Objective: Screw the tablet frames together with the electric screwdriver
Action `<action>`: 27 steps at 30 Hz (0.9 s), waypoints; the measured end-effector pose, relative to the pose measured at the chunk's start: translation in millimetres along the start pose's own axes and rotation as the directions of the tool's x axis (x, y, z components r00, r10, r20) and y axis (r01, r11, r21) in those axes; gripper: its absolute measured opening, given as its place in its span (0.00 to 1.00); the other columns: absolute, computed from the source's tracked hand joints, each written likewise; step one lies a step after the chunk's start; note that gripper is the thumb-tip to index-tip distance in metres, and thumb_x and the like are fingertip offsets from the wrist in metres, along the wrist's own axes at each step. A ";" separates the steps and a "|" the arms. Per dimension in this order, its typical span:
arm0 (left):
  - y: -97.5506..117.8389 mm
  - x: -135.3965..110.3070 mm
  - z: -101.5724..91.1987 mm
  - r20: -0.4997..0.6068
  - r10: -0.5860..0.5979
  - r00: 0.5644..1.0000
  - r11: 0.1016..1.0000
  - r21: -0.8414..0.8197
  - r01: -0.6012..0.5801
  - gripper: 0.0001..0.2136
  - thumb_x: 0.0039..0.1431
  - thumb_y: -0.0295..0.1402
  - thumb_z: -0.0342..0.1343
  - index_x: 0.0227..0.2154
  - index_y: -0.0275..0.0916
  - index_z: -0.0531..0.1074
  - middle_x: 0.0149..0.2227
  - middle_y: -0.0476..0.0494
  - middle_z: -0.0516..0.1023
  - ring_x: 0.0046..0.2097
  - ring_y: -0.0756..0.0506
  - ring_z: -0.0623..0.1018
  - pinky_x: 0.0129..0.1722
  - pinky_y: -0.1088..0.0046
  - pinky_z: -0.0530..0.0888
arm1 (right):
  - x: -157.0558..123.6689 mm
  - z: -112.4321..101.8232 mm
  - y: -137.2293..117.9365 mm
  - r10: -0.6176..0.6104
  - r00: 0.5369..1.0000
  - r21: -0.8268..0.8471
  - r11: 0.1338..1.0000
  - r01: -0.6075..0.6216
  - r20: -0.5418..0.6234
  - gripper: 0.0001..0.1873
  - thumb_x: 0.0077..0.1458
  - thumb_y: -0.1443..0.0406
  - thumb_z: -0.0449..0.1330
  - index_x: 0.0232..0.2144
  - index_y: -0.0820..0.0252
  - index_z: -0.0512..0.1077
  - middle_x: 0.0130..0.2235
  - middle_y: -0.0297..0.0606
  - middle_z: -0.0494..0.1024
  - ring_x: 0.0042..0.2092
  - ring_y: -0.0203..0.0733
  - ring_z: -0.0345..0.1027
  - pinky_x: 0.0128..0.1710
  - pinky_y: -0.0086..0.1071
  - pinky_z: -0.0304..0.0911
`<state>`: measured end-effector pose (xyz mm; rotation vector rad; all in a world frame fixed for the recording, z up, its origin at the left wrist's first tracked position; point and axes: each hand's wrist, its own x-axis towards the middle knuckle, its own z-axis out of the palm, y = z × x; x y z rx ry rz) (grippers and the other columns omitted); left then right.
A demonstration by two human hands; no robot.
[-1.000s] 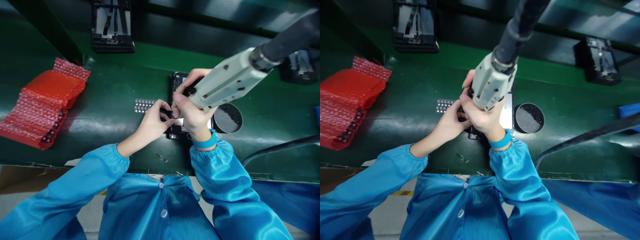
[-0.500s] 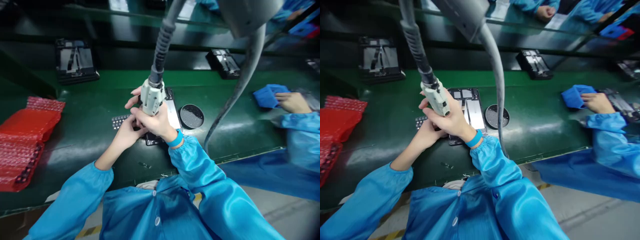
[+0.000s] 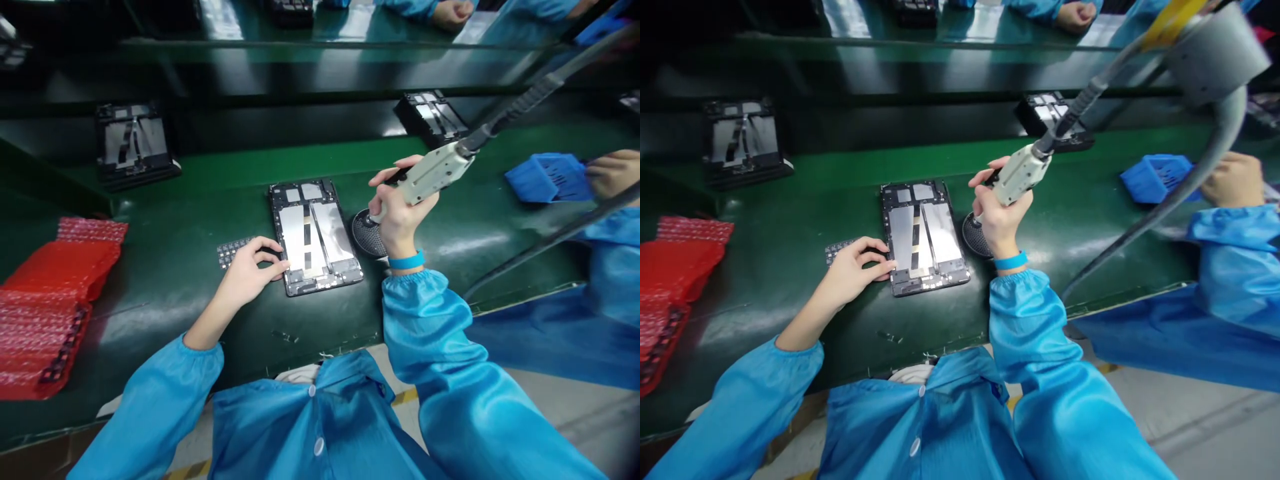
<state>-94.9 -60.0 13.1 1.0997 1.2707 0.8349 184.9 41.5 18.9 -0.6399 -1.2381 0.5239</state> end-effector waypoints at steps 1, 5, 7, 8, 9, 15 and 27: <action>0.5 -0.4 -0.1 -0.002 0.000 1.000 1.000 -0.001 0.000 0.23 0.45 0.36 0.77 0.40 0.37 0.73 0.31 0.48 0.78 0.39 0.45 0.82 0.38 0.71 0.85 | -1.8 1.1 0.5 0.008 1.000 0.003 1.000 -0.008 0.010 0.16 0.59 0.60 0.68 0.46 0.51 0.69 0.35 0.30 0.76 0.18 0.26 0.54 0.13 0.24 0.51; 2.0 -1.3 -0.1 -0.015 -0.010 1.000 1.000 -0.007 0.010 0.23 0.44 0.36 0.78 0.40 0.37 0.74 0.35 0.47 0.79 0.40 0.46 0.82 0.38 0.71 0.86 | -4.9 2.8 2.6 0.038 0.999 0.014 0.999 -0.039 0.032 0.17 0.59 0.58 0.68 0.47 0.50 0.69 0.35 0.30 0.75 0.18 0.25 0.53 0.13 0.24 0.51; 1.9 -1.0 0.0 -0.016 -0.015 1.000 1.000 -0.009 0.015 0.24 0.43 0.36 0.78 0.40 0.37 0.74 0.35 0.47 0.79 0.40 0.46 0.82 0.38 0.71 0.86 | -4.5 1.9 4.1 0.046 0.998 0.014 0.999 -0.047 0.042 0.17 0.58 0.57 0.69 0.46 0.50 0.69 0.35 0.29 0.75 0.18 0.25 0.52 0.13 0.24 0.51; 1.6 -0.9 0.1 -0.014 -0.017 1.000 1.000 -0.010 0.017 0.24 0.43 0.36 0.78 0.40 0.37 0.74 0.34 0.47 0.79 0.40 0.46 0.82 0.38 0.71 0.86 | -4.2 1.4 4.5 0.049 0.998 0.014 0.999 -0.049 0.046 0.18 0.58 0.56 0.69 0.46 0.50 0.69 0.35 0.29 0.75 0.18 0.25 0.53 0.13 0.24 0.51; 1.2 -0.7 0.1 -0.013 -0.017 1.000 1.000 -0.011 0.017 0.23 0.44 0.36 0.78 0.40 0.37 0.74 0.33 0.47 0.79 0.40 0.45 0.82 0.38 0.71 0.86 | -3.9 1.3 4.7 0.050 0.998 0.015 0.999 -0.051 0.049 0.18 0.57 0.56 0.69 0.46 0.50 0.69 0.35 0.29 0.75 0.18 0.25 0.53 0.13 0.24 0.51; 0.4 -0.8 1.1 -0.009 -0.001 1.000 1.000 -0.012 0.001 0.23 0.44 0.36 0.78 0.40 0.37 0.74 0.31 0.47 0.78 0.39 0.45 0.82 0.37 0.71 0.86 | -5.3 4.5 2.6 0.063 0.998 -0.007 0.998 -0.062 0.021 0.16 0.56 0.59 0.69 0.44 0.51 0.69 0.30 0.27 0.73 0.18 0.28 0.55 0.13 0.26 0.52; 4.8 6.3 5.8 0.042 -0.034 0.999 0.995 -0.096 0.038 0.19 0.45 0.30 0.77 0.36 0.36 0.73 0.35 0.47 0.74 0.36 0.49 0.78 0.33 0.69 0.85 | -1.9 46.6 -63.1 0.030 0.999 -0.012 0.999 -0.030 0.020 0.14 0.58 0.65 0.70 0.44 0.46 0.72 0.36 0.30 0.77 0.20 0.29 0.56 0.16 0.29 0.53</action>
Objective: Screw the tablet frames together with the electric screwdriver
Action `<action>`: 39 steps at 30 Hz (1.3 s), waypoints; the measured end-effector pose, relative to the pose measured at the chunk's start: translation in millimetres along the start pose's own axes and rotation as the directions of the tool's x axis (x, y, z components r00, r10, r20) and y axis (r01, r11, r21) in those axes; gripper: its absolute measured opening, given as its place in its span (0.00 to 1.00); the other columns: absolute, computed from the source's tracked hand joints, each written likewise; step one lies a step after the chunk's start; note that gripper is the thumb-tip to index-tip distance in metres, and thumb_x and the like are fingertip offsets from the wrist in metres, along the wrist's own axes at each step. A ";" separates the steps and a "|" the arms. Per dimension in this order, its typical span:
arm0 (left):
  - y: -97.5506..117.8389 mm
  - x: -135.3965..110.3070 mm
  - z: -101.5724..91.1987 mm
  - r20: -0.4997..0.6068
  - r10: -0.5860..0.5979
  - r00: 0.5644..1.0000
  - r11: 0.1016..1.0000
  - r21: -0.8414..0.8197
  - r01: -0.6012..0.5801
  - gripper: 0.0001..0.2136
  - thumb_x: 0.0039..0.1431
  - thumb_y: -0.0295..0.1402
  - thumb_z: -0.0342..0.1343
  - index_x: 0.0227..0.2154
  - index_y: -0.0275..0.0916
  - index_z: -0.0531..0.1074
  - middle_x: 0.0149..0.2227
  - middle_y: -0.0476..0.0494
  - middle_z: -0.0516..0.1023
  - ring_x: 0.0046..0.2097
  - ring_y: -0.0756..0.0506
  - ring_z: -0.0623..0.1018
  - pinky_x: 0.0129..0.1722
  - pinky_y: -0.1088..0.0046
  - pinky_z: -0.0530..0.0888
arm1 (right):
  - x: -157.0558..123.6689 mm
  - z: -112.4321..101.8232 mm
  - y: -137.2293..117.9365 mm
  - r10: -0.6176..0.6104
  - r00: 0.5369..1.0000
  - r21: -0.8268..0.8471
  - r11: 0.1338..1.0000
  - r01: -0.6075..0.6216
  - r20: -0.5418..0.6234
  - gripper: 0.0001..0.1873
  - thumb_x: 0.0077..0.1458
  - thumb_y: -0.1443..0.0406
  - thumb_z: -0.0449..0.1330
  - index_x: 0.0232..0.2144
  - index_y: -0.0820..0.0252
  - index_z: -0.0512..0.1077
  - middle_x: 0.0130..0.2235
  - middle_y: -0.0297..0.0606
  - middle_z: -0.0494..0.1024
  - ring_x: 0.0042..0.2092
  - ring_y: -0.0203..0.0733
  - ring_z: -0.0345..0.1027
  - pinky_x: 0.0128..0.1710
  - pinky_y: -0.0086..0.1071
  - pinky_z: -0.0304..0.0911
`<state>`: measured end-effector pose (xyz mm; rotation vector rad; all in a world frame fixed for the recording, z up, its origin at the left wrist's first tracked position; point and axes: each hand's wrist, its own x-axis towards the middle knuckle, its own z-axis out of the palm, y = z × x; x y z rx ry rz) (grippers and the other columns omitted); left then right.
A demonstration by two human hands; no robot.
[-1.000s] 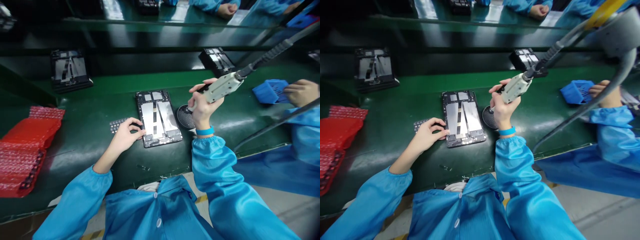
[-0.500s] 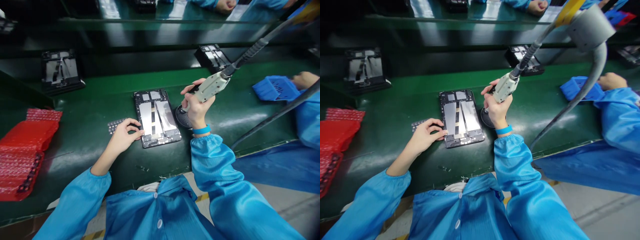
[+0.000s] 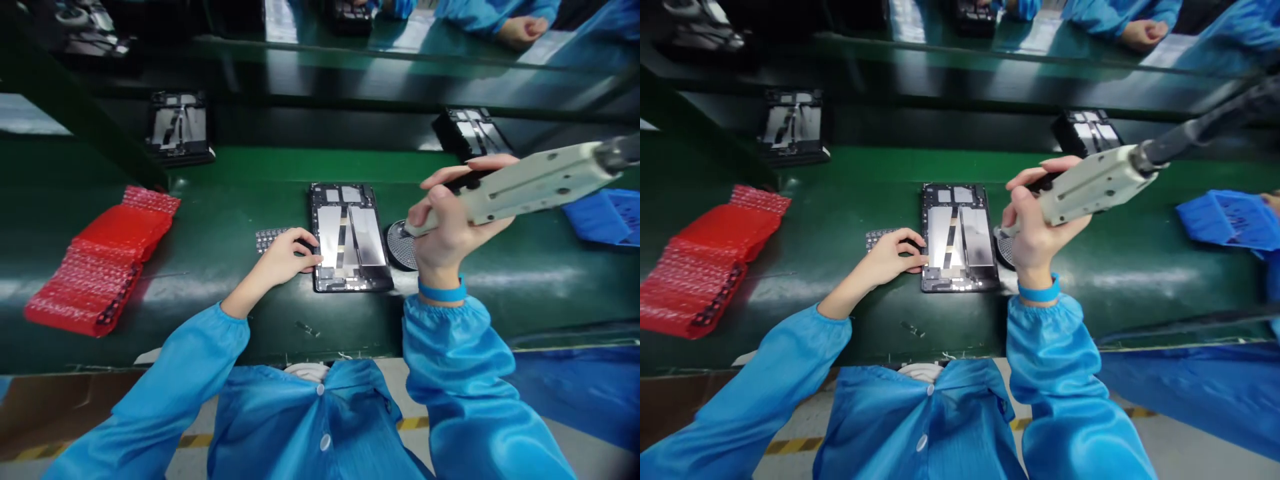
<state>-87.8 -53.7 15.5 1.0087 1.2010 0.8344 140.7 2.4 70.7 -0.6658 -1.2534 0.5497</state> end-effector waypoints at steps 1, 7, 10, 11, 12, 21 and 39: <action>0.2 0.9 0.1 0.005 -0.012 1.000 1.000 -0.003 0.012 0.18 0.47 0.28 0.76 0.37 0.36 0.73 0.33 0.49 0.74 0.34 0.50 0.78 0.33 0.70 0.85 | -6.2 13.5 -9.2 0.006 0.999 0.071 0.997 -0.009 0.043 0.13 0.59 0.65 0.70 0.44 0.47 0.72 0.36 0.30 0.77 0.20 0.29 0.56 0.15 0.29 0.53; -2.6 6.9 2.3 0.011 0.042 0.999 0.999 -0.011 -0.041 0.16 0.51 0.21 0.68 0.42 0.36 0.71 0.40 0.46 0.77 0.34 0.50 0.80 0.30 0.73 0.82 | -52.0 75.1 -18.2 0.098 0.906 0.254 0.942 -0.218 0.411 0.14 0.59 0.65 0.69 0.46 0.54 0.72 0.34 0.32 0.78 0.29 0.36 0.73 0.23 0.29 0.72; -2.4 10.7 4.2 0.016 0.053 0.998 0.998 0.021 -0.053 0.15 0.52 0.19 0.65 0.42 0.35 0.71 0.40 0.46 0.76 0.33 0.50 0.80 0.29 0.74 0.81 | -63.1 79.5 -7.3 0.107 0.900 0.293 0.924 -0.247 0.422 0.14 0.60 0.64 0.69 0.47 0.54 0.71 0.35 0.33 0.78 0.32 0.37 0.76 0.29 0.31 0.77; -1.7 11.6 4.6 0.019 0.059 0.998 0.998 0.027 -0.059 0.16 0.52 0.18 0.64 0.42 0.35 0.71 0.40 0.46 0.76 0.33 0.50 0.80 0.29 0.74 0.81 | -64.9 79.1 -4.3 0.097 0.905 0.312 0.919 -0.242 0.414 0.15 0.60 0.65 0.69 0.47 0.53 0.71 0.34 0.33 0.78 0.32 0.37 0.76 0.29 0.31 0.77; -1.0 12.3 5.0 0.024 0.066 0.998 0.997 0.030 -0.067 0.16 0.51 0.18 0.64 0.42 0.35 0.71 0.40 0.47 0.76 0.32 0.50 0.79 0.28 0.74 0.80 | -66.0 78.5 -1.9 0.085 0.907 0.329 0.915 -0.235 0.412 0.15 0.60 0.65 0.69 0.47 0.53 0.72 0.34 0.33 0.77 0.31 0.37 0.75 0.29 0.31 0.77; 3.3 8.0 7.2 0.029 0.040 0.999 0.999 -0.006 -0.040 0.16 0.53 0.17 0.62 0.43 0.35 0.71 0.40 0.43 0.79 0.35 0.46 0.81 0.29 0.71 0.81 | -65.5 80.4 -0.1 0.106 0.926 0.306 0.925 -0.225 0.361 0.15 0.58 0.60 0.72 0.46 0.49 0.74 0.34 0.34 0.75 0.31 0.38 0.74 0.22 0.27 0.71; 6.3 7.1 9.3 0.012 0.058 0.998 0.998 0.010 -0.058 0.14 0.53 0.17 0.63 0.42 0.33 0.73 0.39 0.43 0.80 0.32 0.48 0.80 0.28 0.71 0.80 | -64.3 77.5 0.7 0.082 0.913 0.249 0.949 -0.195 0.399 0.15 0.59 0.59 0.72 0.45 0.47 0.72 0.33 0.32 0.75 0.27 0.34 0.70 0.22 0.27 0.67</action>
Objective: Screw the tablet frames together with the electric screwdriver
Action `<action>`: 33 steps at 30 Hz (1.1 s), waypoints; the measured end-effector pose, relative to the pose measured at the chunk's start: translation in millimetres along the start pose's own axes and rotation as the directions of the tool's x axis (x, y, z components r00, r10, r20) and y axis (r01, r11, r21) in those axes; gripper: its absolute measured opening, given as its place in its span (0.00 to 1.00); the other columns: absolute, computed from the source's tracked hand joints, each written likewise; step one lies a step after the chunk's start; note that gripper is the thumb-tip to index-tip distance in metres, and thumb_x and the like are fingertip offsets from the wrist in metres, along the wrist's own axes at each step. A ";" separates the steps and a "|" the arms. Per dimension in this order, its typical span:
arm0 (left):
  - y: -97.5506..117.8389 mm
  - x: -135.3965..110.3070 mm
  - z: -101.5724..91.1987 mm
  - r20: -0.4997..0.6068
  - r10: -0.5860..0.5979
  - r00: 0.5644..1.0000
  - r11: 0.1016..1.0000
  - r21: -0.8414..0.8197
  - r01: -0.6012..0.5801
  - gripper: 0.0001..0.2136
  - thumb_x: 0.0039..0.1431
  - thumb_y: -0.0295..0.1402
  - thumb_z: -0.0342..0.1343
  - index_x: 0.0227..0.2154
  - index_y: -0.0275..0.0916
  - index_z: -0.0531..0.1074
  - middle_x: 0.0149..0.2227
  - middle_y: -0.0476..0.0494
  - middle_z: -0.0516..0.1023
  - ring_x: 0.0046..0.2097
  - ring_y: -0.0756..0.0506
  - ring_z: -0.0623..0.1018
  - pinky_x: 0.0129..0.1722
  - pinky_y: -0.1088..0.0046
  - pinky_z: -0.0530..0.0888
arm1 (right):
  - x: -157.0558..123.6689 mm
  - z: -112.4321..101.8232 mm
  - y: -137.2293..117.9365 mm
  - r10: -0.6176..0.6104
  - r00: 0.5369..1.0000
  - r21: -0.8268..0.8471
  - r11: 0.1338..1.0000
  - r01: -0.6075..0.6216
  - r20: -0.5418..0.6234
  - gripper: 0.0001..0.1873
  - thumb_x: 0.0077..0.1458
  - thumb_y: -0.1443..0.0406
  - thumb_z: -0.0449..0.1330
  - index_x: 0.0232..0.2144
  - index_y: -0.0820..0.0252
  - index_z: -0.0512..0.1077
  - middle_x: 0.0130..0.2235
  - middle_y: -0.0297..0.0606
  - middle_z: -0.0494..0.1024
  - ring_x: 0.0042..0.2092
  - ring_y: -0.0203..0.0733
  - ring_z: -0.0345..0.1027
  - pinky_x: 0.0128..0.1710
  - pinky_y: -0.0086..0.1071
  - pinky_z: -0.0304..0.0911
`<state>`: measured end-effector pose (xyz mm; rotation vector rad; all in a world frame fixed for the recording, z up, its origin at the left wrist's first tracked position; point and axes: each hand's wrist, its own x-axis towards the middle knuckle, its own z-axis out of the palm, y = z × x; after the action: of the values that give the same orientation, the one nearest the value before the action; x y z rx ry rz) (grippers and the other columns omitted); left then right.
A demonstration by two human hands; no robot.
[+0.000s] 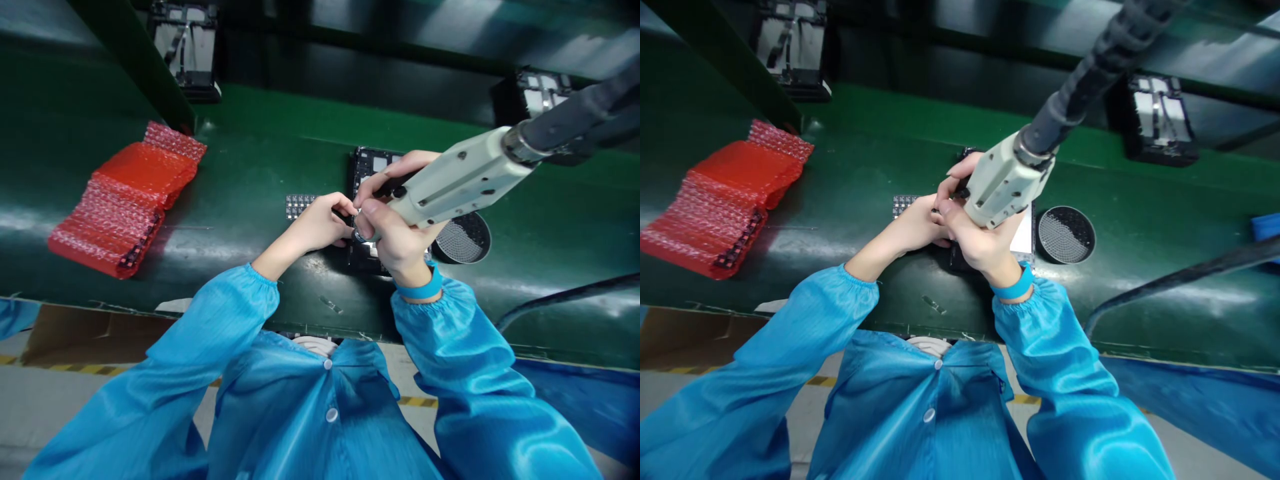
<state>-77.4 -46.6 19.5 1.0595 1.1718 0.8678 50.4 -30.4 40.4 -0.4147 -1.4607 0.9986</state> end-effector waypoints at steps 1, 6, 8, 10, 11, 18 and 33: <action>-0.7 -0.4 0.5 -0.003 -0.003 1.000 1.000 -0.010 0.003 0.14 0.53 0.16 0.62 0.42 0.33 0.73 0.38 0.44 0.80 0.32 0.48 0.80 0.28 0.72 0.79 | -0.7 -0.8 0.0 -0.001 1.000 -0.002 1.000 0.001 0.015 0.14 0.60 0.59 0.71 0.45 0.47 0.72 0.33 0.30 0.76 0.25 0.33 0.68 0.22 0.27 0.66; -4.3 -1.7 0.5 -0.020 0.012 1.000 0.998 -0.059 -0.013 0.14 0.51 0.14 0.60 0.39 0.34 0.72 0.34 0.48 0.77 0.31 0.50 0.79 0.28 0.74 0.77 | -4.1 -6.5 2.0 0.036 0.997 -0.079 0.996 -0.031 0.066 0.14 0.61 0.59 0.69 0.45 0.48 0.69 0.30 0.28 0.74 0.28 0.36 0.72 0.30 0.33 0.75; -3.9 -1.4 -0.6 -0.007 0.030 1.000 0.998 -0.051 -0.031 0.13 0.53 0.15 0.60 0.39 0.34 0.73 0.35 0.48 0.76 0.31 0.49 0.78 0.28 0.74 0.77 | -4.5 -7.4 3.5 0.040 0.997 -0.118 0.993 -0.032 0.072 0.15 0.61 0.58 0.69 0.45 0.49 0.69 0.31 0.28 0.74 0.29 0.37 0.72 0.31 0.34 0.75; -2.7 -1.2 -1.5 0.001 0.022 1.000 0.999 -0.041 -0.022 0.11 0.56 0.18 0.61 0.40 0.35 0.73 0.34 0.47 0.76 0.31 0.49 0.78 0.28 0.73 0.77 | -4.2 -7.1 4.1 0.048 0.996 -0.123 0.992 -0.040 0.068 0.15 0.61 0.57 0.70 0.45 0.48 0.69 0.31 0.28 0.74 0.28 0.36 0.71 0.29 0.34 0.73; -1.9 -1.3 -1.7 -0.005 0.013 1.000 0.999 -0.041 -0.013 0.09 0.57 0.20 0.62 0.39 0.35 0.72 0.34 0.47 0.76 0.31 0.49 0.78 0.27 0.73 0.77 | -3.9 -6.5 3.8 0.053 0.996 -0.120 0.992 -0.045 0.065 0.15 0.61 0.57 0.70 0.45 0.48 0.69 0.31 0.28 0.74 0.27 0.36 0.70 0.28 0.34 0.72; -0.4 -3.4 -1.6 0.002 0.071 0.997 0.996 -0.051 -0.071 0.05 0.63 0.22 0.56 0.38 0.37 0.70 0.26 0.51 0.75 0.28 0.51 0.76 0.25 0.79 0.73 | -2.2 -3.0 -5.9 0.084 0.983 0.026 0.996 -0.089 0.164 0.17 0.64 0.64 0.67 0.53 0.47 0.69 0.41 0.30 0.80 0.22 0.28 0.65 0.20 0.27 0.65; -25.9 -5.4 3.1 -0.163 0.392 0.906 0.875 0.369 -0.312 0.07 0.68 0.32 0.56 0.47 0.38 0.71 0.46 0.41 0.79 0.42 0.45 0.81 0.43 0.66 0.81 | 16.4 -34.1 -15.0 0.108 0.983 -0.147 0.981 -0.130 -0.148 0.26 0.55 0.55 0.72 0.50 0.55 0.68 0.40 0.34 0.80 0.21 0.31 0.65 0.18 0.28 0.65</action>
<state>-75.4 -59.7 -3.5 1.5192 1.3786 1.1281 84.0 -15.1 57.6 -0.6797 -1.4046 0.9331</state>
